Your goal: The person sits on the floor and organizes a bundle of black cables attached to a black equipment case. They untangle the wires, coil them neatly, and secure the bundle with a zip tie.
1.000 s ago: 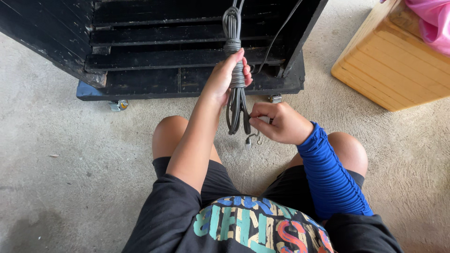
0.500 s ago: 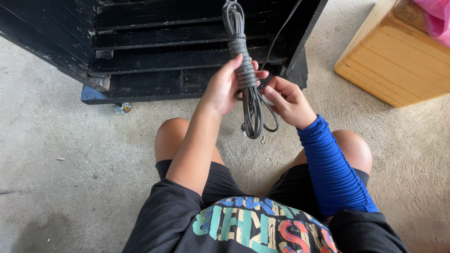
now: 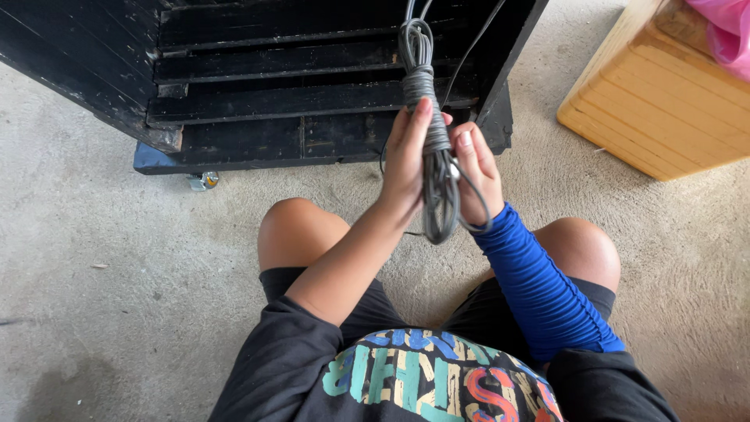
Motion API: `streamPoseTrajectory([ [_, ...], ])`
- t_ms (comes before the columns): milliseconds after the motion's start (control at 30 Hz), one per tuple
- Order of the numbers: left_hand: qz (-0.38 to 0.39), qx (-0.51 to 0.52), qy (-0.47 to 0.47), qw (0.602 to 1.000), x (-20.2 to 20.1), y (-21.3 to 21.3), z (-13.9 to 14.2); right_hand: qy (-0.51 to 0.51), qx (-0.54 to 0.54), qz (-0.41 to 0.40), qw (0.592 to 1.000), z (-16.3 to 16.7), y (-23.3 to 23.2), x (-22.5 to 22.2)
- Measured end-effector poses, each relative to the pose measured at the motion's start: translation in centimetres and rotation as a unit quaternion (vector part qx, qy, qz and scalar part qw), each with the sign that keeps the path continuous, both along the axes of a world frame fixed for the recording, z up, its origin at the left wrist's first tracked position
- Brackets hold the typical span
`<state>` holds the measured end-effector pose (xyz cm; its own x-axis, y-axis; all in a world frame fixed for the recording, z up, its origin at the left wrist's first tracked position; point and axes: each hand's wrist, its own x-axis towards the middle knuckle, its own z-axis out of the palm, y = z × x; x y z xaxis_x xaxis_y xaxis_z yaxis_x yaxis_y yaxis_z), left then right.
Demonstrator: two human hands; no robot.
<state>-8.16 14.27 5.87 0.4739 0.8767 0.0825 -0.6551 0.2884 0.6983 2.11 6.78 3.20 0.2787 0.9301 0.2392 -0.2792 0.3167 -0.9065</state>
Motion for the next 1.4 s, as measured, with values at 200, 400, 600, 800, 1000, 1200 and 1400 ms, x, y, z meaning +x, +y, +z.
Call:
streamPoseTrajectory([
  [200, -0.033, -0.051, 0.031, 0.998, -0.7, 0.6, 0.8, -0.230, -0.020, -0.043, 0.972, 1.2, 0.6, 2.9],
  [400, -0.021, 0.029, 0.137, 0.990, -1.1, 1.8, 0.5, -0.285, -0.012, -0.078, 0.955, 6.4, -1.8, 4.4],
  [600, -0.039, 0.046, 0.146, 0.987, -0.9, 2.3, -0.6, -0.522, -0.010, -0.087, 0.848, 8.3, -2.9, 1.7],
  [800, -0.026, 0.062, 0.132, 0.989, -1.0, 2.4, -1.1, -0.539, -0.032, -0.083, 0.837, 7.8, -2.4, 1.2],
  [1000, 0.023, 0.174, 0.181, 0.968, -1.3, 2.8, -1.1, -0.525, 0.029, -0.151, 0.837, 6.6, -2.8, 0.6],
  [1200, 0.054, 0.184, 0.177, 0.965, -2.0, 3.2, -0.7, -0.576, 0.085, -0.157, 0.798, 6.6, -2.8, -0.1],
  [1400, 0.071, 0.159, 0.105, 0.979, -1.4, 2.6, -1.4, -0.642, 0.037, -0.210, 0.737, 6.2, -2.5, -1.2],
])
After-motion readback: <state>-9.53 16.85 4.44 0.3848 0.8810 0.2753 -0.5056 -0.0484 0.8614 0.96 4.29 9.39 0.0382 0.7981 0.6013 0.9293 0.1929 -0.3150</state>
